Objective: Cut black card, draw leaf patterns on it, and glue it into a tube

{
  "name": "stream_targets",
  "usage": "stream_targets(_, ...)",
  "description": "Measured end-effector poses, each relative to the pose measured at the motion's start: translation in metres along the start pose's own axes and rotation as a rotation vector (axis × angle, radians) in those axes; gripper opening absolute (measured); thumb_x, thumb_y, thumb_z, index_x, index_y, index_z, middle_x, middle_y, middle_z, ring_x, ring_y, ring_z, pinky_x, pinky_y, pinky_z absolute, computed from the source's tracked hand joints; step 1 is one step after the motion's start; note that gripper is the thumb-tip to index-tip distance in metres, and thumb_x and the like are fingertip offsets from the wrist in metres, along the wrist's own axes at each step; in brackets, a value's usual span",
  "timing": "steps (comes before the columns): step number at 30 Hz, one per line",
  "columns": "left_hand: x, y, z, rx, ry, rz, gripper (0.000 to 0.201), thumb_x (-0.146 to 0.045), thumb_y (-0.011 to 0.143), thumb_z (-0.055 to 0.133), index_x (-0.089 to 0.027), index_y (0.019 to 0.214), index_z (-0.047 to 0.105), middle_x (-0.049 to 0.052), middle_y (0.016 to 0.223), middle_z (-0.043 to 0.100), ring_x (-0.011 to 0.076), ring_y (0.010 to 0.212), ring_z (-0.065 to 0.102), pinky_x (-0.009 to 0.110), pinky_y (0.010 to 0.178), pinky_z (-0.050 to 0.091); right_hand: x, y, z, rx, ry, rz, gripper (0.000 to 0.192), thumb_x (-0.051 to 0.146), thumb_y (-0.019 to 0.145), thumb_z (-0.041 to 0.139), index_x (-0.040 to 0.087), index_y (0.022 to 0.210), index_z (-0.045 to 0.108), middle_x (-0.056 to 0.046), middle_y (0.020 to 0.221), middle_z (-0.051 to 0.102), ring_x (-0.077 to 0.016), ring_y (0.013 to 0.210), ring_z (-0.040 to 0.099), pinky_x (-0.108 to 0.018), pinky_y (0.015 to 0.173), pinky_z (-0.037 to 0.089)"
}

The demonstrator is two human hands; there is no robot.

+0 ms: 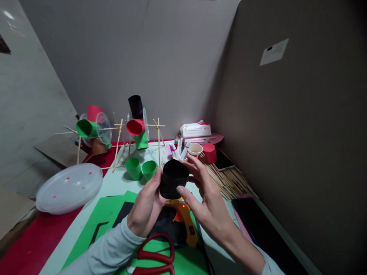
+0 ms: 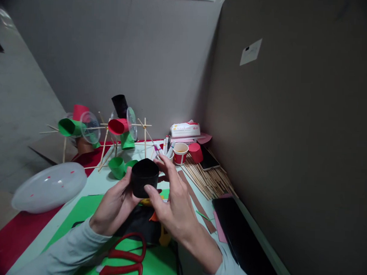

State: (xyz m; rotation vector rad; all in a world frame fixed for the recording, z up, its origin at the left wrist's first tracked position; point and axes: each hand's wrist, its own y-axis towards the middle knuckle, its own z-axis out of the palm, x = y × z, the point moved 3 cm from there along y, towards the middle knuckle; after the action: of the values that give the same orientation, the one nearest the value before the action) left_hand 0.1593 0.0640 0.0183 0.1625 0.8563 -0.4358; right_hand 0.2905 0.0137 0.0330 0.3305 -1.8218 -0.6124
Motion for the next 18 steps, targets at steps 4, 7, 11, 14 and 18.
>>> stream_targets(4,0.008,-0.001,0.001,0.038,0.018,0.001,0.031,-0.036,0.099,0.053,-0.024,0.121,0.071,0.004,0.122,0.074,0.0252,0.129,0.056,0.037,0.106,0.048,-0.004,-0.003,0.005,0.027,0.025,0.09,0.075,0.027,0.09,0.066,0.025,0.155,0.028,-0.009,0.15,0.051,-0.0247,0.14,0.047,-0.041,0.114,0.041)
stream_targets(7,0.015,-0.005,-0.001,0.068,0.03,-0.002,0.032,-0.033,0.099,0.055,-0.028,0.128,0.067,0.001,0.131,0.069,0.0241,0.134,0.051,0.035,0.108,0.045,-0.008,-0.003,0.008,0.032,0.044,0.143,0.085,0.031,0.087,0.07,0.024,0.157,0.023,-0.009,0.153,0.048,-0.0255,0.145,0.04,-0.04,0.118,0.037)
stream_targets(11,0.016,-0.013,-0.007,0.088,0.04,-0.034,0.038,-0.037,0.099,0.054,-0.029,0.135,0.061,0.003,0.14,0.063,0.0264,0.136,0.048,0.038,0.108,0.043,-0.012,-0.002,0.01,0.039,0.16,0.172,0.095,0.029,0.08,0.077,0.027,0.157,0.021,-0.01,0.15,0.052,-0.0251,0.14,0.047,-0.043,0.117,0.037)
stream_targets(14,0.008,-0.021,-0.016,0.095,0.014,-0.096,0.044,-0.044,0.099,0.051,-0.027,0.139,0.057,0.006,0.138,0.064,0.0277,0.132,0.052,0.04,0.107,0.043,-0.01,-0.003,0.014,0.11,0.257,0.182,0.097,0.031,0.079,0.079,0.026,0.157,0.021,-0.011,0.149,0.053,-0.0268,0.135,0.052,-0.045,0.115,0.039)
stream_targets(18,-0.003,-0.037,-0.028,0.051,-0.073,-0.213,0.043,-0.046,0.098,0.05,-0.02,0.128,0.066,0.011,0.121,0.073,0.0276,0.114,0.065,0.038,0.095,0.051,-0.003,-0.011,0.025,0.251,0.285,0.188,0.097,0.027,0.078,0.08,0.026,0.156,0.023,-0.012,0.146,0.055,-0.0276,0.13,0.057,-0.044,0.111,0.045)
